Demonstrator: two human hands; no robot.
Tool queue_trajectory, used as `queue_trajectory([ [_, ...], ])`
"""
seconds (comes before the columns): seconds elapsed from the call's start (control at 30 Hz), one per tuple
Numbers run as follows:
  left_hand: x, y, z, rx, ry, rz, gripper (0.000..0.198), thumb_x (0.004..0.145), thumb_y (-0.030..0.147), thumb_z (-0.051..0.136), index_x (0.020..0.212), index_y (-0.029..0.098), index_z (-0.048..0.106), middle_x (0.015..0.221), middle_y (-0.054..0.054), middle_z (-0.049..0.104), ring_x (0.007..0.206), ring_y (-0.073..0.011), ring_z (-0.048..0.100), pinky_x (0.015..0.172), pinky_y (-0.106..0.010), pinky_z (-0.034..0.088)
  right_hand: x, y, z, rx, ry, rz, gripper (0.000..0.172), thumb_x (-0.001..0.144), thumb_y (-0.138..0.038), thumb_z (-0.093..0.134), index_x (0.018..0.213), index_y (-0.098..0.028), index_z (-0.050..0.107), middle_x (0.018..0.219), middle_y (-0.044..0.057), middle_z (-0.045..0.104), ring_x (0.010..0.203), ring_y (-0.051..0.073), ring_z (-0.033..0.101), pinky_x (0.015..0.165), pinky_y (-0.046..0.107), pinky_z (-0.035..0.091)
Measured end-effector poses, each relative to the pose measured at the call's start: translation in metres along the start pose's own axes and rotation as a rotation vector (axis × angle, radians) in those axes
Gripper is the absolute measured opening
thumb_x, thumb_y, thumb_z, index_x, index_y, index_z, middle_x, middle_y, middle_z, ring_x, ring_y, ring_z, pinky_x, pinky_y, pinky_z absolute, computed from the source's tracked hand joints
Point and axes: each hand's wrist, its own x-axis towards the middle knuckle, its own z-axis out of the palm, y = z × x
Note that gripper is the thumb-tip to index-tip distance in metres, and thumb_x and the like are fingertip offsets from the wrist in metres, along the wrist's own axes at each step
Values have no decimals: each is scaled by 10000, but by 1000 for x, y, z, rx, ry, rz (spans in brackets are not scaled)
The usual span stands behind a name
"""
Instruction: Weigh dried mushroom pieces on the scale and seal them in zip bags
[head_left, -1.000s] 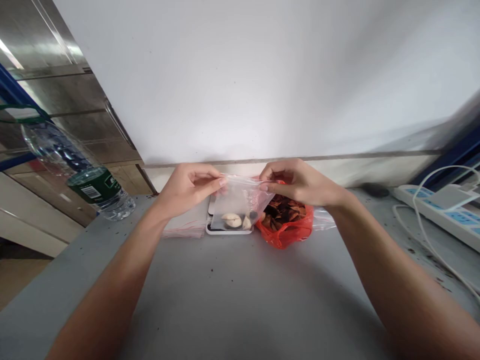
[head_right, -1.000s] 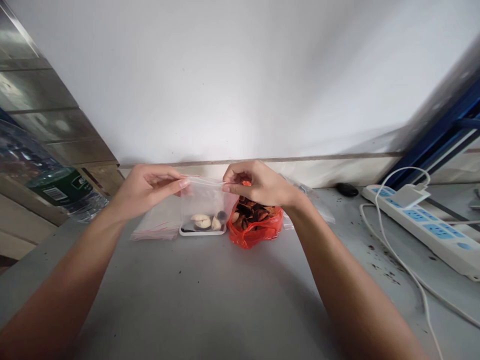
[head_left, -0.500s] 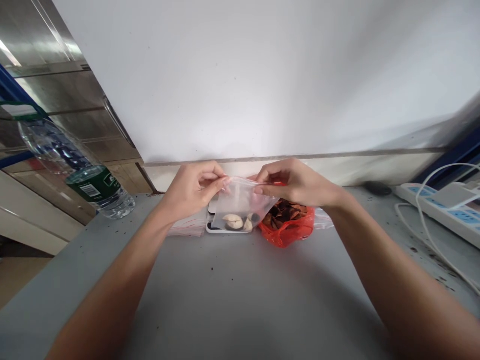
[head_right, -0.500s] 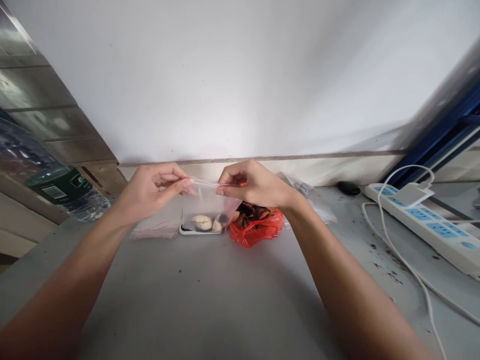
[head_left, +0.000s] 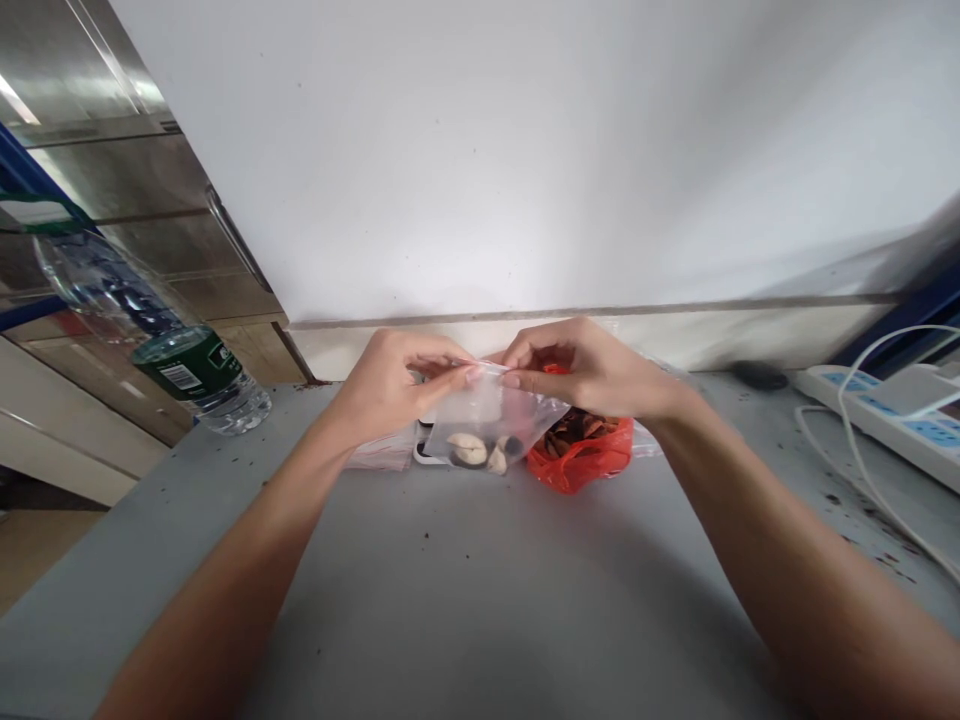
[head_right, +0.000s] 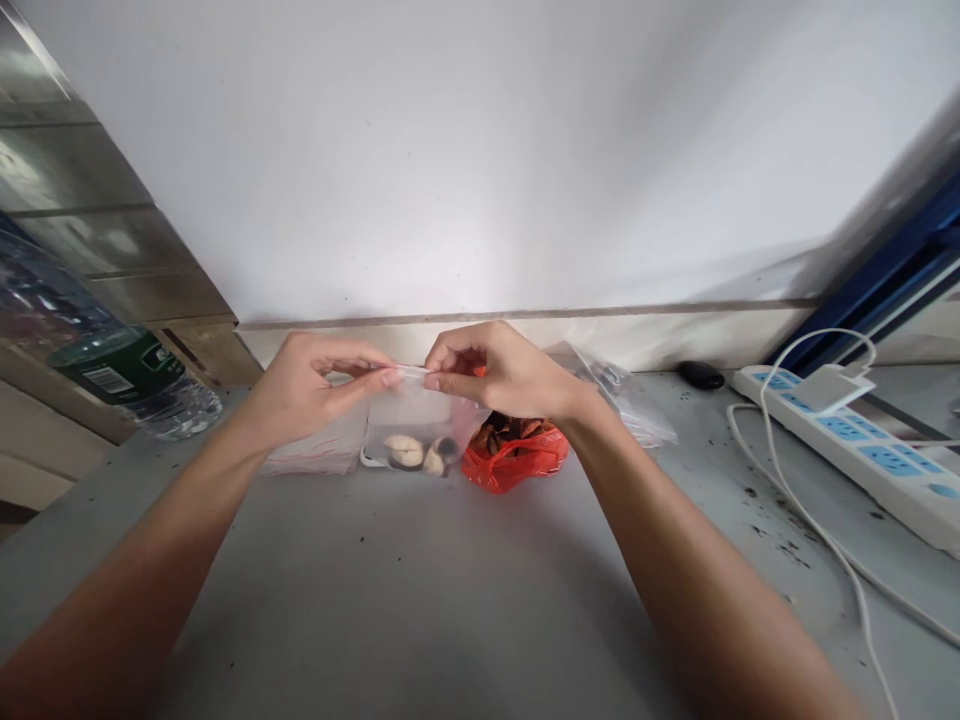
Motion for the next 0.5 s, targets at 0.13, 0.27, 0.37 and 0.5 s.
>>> queue_trajectory([
  [0.13, 0, -1, -1, -57, 37, -18, 157, 832, 337, 754, 758, 223, 833, 750, -52, 810, 686, -204, 735, 623, -269, 571, -1, 4, -2, -47, 60, -66, 238, 929, -312, 684, 734, -196, 610, 682, -4, 605, 613, 113, 481, 580, 296, 368],
  [0.27, 0, 3, -2, -91, 24, -31, 185, 862, 317, 717, 762, 213, 833, 731, -56, 799, 672, -203, 730, 620, -281, 596, -1, 3, 0, -20, 51, 1, 233, 933, -369, 698, 790, -200, 624, 669, -12, 591, 604, 119, 485, 559, 290, 367],
  [0.37, -1, 6, -1, -109, 4, -35, 160, 861, 284, 720, 782, 219, 844, 730, -47, 800, 668, -200, 740, 596, -269, 597, 0, -1, 4, -7, 48, 16, 269, 929, -424, 711, 799, -196, 649, 675, -5, 608, 615, 124, 499, 575, 296, 378],
  [0.5, -2, 6, -1, -107, -36, -28, 166, 877, 264, 722, 776, 216, 844, 735, -35, 801, 621, -177, 735, 569, -243, 589, 2, -3, 7, -46, 51, -55, 271, 958, -352, 664, 740, -205, 601, 662, -10, 591, 603, 116, 467, 583, 296, 356],
])
